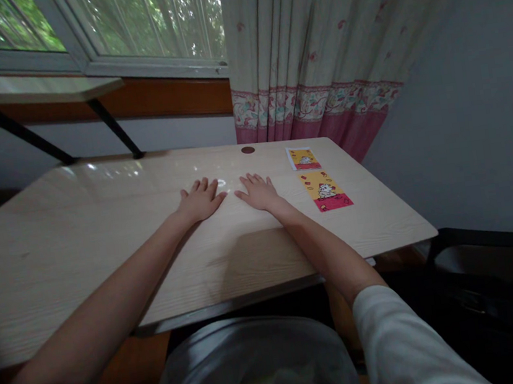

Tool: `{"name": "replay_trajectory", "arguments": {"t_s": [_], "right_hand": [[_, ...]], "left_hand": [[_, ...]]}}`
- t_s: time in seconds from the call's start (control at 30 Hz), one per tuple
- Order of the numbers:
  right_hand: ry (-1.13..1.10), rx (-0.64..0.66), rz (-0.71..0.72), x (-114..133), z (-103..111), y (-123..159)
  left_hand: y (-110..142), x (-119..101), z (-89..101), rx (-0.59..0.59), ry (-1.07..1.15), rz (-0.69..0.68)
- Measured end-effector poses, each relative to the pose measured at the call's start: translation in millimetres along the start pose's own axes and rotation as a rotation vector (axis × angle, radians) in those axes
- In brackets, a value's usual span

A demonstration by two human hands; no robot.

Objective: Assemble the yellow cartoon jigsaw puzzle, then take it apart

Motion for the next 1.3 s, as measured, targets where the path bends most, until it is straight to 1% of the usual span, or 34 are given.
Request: {"name": "replay_trajectory", "arguments": {"t_s": [0.2,0.43,1.1,1.3], "right_hand": [[-0.007,0.011,-0.003,-0.3,-0.5,-1.4],[-0.004,0.003,0.0,-0.6,-1.0,-1.1],[-0.007,0.007,0.004,0.1,-0.1,-0.9],[-0.006,0.012,-0.005,0.8,1.2,0.5]], "left_hand": [[-1.2,1.5,-1.9,-0.015,0.014,-0.003],[-0.9,0.5,0.5,0.008,0.02,0.0],[-0.2,-0.4,0.5,-0.011,-0.004,-0.001],[0.1,-0.5,1.5,0.006,0.004,0.003]]}}
Point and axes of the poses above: each hand's wrist, its own y-axis away from the middle knuckle, its own z-axis out of the back of the hand, x = y × z, the point moved 1 cm from there along -y, towards the middle knuckle, and after that the axes turned 11 degrees about -z, right-handed, at the moved point
